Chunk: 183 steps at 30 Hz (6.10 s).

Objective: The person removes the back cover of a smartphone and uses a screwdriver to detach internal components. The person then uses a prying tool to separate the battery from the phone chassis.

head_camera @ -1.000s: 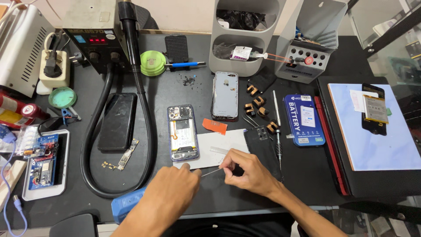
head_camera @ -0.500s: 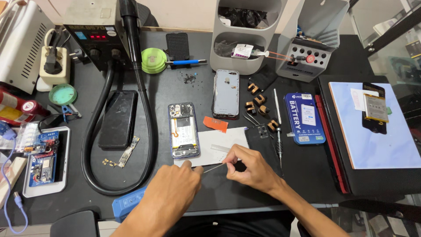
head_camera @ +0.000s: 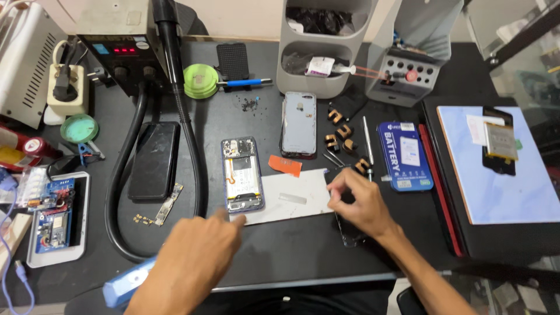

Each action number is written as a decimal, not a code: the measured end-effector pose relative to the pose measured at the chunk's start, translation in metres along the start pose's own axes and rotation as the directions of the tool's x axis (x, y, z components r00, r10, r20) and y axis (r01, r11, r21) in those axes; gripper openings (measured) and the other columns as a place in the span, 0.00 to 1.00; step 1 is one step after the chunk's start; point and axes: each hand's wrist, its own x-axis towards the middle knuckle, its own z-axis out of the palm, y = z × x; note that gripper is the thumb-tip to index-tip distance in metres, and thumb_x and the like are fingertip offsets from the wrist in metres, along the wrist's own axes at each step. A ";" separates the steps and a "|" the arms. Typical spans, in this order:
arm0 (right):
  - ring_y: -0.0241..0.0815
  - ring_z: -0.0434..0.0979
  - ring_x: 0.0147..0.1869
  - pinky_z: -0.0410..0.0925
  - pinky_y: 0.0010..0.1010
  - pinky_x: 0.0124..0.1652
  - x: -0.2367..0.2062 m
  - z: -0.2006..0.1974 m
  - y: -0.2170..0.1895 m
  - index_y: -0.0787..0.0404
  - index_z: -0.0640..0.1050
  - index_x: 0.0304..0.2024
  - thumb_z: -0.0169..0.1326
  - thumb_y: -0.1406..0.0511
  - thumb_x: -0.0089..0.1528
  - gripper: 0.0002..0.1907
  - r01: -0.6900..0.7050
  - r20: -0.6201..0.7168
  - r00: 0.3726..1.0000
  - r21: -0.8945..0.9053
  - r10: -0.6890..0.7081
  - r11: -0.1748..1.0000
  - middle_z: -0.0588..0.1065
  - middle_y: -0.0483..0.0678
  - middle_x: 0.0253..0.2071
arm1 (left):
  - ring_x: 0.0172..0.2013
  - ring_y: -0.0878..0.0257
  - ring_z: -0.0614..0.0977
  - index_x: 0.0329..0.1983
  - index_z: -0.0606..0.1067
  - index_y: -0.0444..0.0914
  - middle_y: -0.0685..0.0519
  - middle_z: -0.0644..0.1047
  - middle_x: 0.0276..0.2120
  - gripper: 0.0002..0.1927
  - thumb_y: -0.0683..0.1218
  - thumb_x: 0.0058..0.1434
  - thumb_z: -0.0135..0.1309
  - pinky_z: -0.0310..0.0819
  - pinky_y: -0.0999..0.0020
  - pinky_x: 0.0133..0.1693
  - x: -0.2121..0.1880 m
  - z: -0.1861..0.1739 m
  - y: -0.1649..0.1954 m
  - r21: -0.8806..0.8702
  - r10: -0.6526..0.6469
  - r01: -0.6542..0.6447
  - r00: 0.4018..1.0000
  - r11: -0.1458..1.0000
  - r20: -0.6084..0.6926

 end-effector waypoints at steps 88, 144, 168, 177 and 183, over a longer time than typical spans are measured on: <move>0.37 0.82 0.38 0.74 0.28 0.40 -0.005 0.019 -0.025 0.66 0.79 0.38 0.61 0.71 0.56 0.08 0.099 0.096 0.990 0.045 -0.103 0.994 0.78 0.47 0.34 | 0.33 0.43 0.82 0.36 0.78 0.37 0.41 0.80 0.27 0.09 0.48 0.61 0.55 0.75 0.46 0.38 0.035 0.012 -0.009 -0.416 0.111 -0.085 0.993 0.905 0.037; 0.31 0.77 0.35 0.71 0.24 0.37 -0.033 0.020 -0.011 0.67 0.76 0.37 0.58 0.72 0.57 0.06 -0.059 0.011 0.998 0.092 0.058 0.994 0.74 0.45 0.32 | 0.30 0.43 0.81 0.39 0.79 0.37 0.43 0.79 0.26 0.13 0.51 0.62 0.56 0.74 0.48 0.34 0.031 0.024 0.026 -0.483 -0.004 0.016 1.000 0.875 0.026; 0.35 0.61 0.32 0.59 0.28 0.32 -0.032 0.002 0.062 0.53 0.58 0.31 0.42 0.62 0.68 0.11 -0.041 0.054 0.935 0.998 0.350 -0.045 0.58 0.40 0.29 | 0.17 0.62 0.74 0.28 0.73 0.32 0.50 0.71 0.16 0.21 0.54 0.68 0.49 0.72 0.62 0.24 0.042 0.009 0.005 -0.801 0.062 0.167 0.967 0.575 0.245; 0.38 0.73 0.46 0.70 0.32 0.44 -0.032 0.015 0.016 0.57 0.61 0.60 0.52 0.63 0.68 0.21 0.027 -0.296 0.870 0.826 0.393 0.563 0.69 0.47 0.47 | 0.28 0.68 0.77 0.39 0.75 0.35 0.53 0.75 0.25 0.19 0.54 0.74 0.42 0.72 0.69 0.32 0.092 0.040 0.022 -0.926 -0.151 -0.080 0.978 0.370 -0.145; 0.39 0.75 0.54 0.71 0.29 0.50 -0.037 0.018 -0.016 0.66 0.54 0.70 0.62 0.65 0.59 0.43 -0.031 -0.053 0.997 0.435 0.060 0.900 0.69 0.54 0.58 | 0.48 0.68 0.75 0.56 0.73 0.35 0.52 0.76 0.45 0.21 0.55 0.78 0.39 0.70 0.74 0.53 0.137 0.049 0.058 -0.957 -0.026 -0.284 0.958 0.061 -0.286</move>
